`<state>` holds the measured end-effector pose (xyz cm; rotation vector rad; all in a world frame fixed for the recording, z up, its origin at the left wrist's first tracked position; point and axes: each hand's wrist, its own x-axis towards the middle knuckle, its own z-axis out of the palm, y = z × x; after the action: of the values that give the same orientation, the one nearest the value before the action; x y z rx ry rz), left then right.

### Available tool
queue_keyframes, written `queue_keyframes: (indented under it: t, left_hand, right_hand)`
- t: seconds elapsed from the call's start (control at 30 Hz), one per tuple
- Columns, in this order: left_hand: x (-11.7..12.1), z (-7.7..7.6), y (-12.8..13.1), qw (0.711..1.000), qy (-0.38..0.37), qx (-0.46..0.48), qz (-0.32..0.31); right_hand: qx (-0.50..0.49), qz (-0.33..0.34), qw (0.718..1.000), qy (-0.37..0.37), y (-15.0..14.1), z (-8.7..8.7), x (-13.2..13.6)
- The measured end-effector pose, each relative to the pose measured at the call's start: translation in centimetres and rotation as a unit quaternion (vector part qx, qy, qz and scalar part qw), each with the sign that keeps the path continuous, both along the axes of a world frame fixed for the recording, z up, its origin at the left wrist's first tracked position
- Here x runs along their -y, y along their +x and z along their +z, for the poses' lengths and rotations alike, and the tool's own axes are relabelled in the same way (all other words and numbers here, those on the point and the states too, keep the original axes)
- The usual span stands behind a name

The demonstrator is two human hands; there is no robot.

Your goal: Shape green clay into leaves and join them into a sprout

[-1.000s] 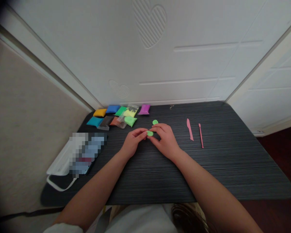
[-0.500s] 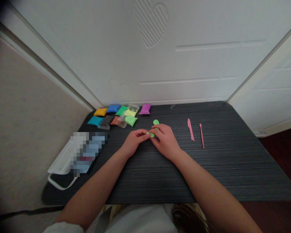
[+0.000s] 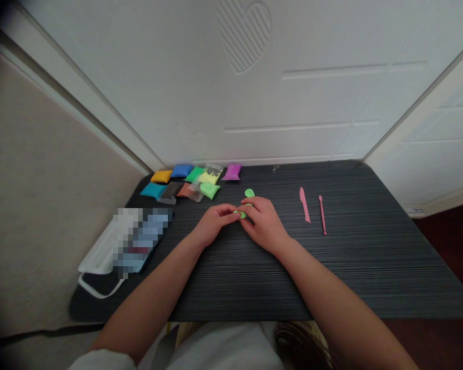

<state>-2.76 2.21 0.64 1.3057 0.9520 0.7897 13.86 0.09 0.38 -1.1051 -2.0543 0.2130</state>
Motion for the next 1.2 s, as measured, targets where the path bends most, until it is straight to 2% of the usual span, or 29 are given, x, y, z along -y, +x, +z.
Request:
queue_keyframes:
  t: [0.33,0.93,1.2]
  left_hand:
    - [0.08,0.11,-0.06,1.0,-0.007,0.0,0.012]
    - [0.18,0.54,-0.08,0.999,-0.022,0.018,-0.031]
    - [0.18,0.48,-0.14,0.999,-0.024,0.009,-0.03]
  right_hand:
    - [-0.014,0.017,1.0,-0.003,-0.11,0.25,0.14]
    - [-0.014,0.033,0.999,-0.007,-0.12,0.24,0.2]
    - [-0.02,0.037,0.999,-0.003,-0.15,0.18,0.25]
